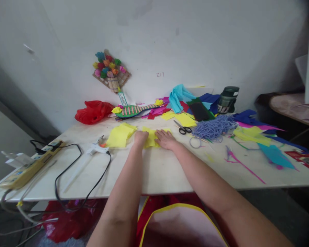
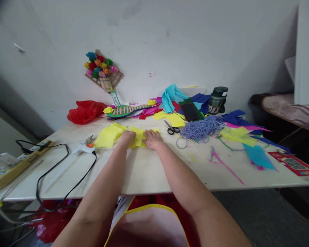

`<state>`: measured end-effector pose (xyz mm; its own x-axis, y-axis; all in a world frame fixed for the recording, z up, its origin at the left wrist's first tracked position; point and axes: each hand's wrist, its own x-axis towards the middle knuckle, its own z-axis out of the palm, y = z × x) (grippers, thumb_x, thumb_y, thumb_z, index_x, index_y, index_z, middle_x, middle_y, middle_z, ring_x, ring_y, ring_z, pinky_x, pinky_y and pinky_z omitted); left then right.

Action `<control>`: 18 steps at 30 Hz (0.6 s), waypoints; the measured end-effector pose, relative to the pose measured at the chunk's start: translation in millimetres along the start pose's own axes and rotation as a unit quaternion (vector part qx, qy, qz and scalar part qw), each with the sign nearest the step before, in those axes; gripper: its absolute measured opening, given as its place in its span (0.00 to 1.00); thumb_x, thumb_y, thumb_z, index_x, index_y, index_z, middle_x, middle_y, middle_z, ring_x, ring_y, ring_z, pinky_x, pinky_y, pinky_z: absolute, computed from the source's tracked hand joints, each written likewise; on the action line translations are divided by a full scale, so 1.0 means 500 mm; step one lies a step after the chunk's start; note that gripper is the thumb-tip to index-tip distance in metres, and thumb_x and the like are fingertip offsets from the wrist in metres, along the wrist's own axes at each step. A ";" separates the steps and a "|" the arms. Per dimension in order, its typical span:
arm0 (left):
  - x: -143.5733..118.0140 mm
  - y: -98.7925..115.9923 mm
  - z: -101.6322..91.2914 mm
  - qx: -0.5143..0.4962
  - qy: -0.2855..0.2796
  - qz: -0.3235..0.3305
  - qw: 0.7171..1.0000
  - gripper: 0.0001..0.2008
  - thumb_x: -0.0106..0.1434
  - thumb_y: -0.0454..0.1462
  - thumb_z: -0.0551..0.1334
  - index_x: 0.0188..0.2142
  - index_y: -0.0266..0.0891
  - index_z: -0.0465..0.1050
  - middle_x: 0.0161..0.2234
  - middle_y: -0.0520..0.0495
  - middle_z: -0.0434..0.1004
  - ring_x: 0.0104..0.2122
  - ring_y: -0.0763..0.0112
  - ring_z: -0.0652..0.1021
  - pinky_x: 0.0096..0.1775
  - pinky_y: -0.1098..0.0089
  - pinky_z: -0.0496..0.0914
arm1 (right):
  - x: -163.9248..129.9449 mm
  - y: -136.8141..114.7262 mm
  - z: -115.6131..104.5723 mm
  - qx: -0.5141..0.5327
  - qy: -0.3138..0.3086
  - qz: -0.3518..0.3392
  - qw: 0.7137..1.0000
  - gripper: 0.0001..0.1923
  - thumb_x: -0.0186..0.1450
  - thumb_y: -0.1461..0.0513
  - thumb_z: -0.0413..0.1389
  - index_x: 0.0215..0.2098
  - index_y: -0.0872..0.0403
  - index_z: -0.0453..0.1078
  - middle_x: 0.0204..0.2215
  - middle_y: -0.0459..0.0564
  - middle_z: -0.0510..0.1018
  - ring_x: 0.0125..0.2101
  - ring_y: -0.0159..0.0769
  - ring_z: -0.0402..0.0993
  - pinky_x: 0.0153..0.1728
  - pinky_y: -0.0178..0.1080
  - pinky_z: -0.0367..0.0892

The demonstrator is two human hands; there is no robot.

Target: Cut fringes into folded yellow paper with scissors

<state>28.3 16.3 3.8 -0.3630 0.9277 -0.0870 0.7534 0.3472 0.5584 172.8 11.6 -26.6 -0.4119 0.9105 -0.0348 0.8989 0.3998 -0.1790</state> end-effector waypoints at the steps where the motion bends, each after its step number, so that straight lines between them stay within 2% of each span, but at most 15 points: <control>1: -0.004 0.003 0.004 -0.009 -0.002 0.005 1.000 0.11 0.52 0.34 0.55 0.34 0.34 0.71 0.35 0.38 0.75 0.35 0.64 0.76 0.31 0.72 0.66 | -0.001 0.000 0.000 -0.002 0.001 0.000 1.000 0.31 0.64 0.52 0.32 0.62 0.55 0.41 0.63 0.44 0.39 0.61 0.38 0.32 0.58 0.49 0.33; 7: -0.043 0.022 0.032 0.027 0.089 0.033 0.995 0.16 0.57 0.36 0.51 0.40 0.32 0.71 0.41 0.32 0.73 0.41 0.57 0.74 0.39 0.65 0.66 | -0.009 -0.005 -0.004 -0.016 -0.001 0.003 1.000 0.31 0.64 0.53 0.31 0.62 0.56 0.41 0.63 0.46 0.39 0.61 0.38 0.32 0.58 0.49 0.34; 12: -0.051 0.030 0.037 0.069 0.080 0.041 0.994 0.19 0.56 0.44 0.53 0.40 0.34 0.71 0.41 0.34 0.73 0.42 0.55 0.73 0.39 0.63 0.66 | -0.010 -0.010 -0.004 -0.013 0.001 0.008 1.000 0.31 0.64 0.53 0.31 0.63 0.57 0.40 0.63 0.46 0.39 0.61 0.40 0.32 0.58 0.50 0.34; 18: -0.046 0.033 0.042 0.104 0.077 0.042 0.991 0.23 0.53 0.49 0.56 0.42 0.35 0.68 0.41 0.35 0.73 0.41 0.56 0.74 0.39 0.63 0.66 | -0.016 -0.014 -0.007 -0.008 0.013 0.006 1.000 0.31 0.64 0.55 0.31 0.62 0.59 0.40 0.63 0.47 0.41 0.61 0.40 0.33 0.58 0.50 0.34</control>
<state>60.4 3.6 -2.1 -0.3606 0.9286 0.0881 0.8754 0.3043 0.3756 170.3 1.9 -21.8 -0.3970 0.9178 -0.0112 0.9062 0.3900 -0.1637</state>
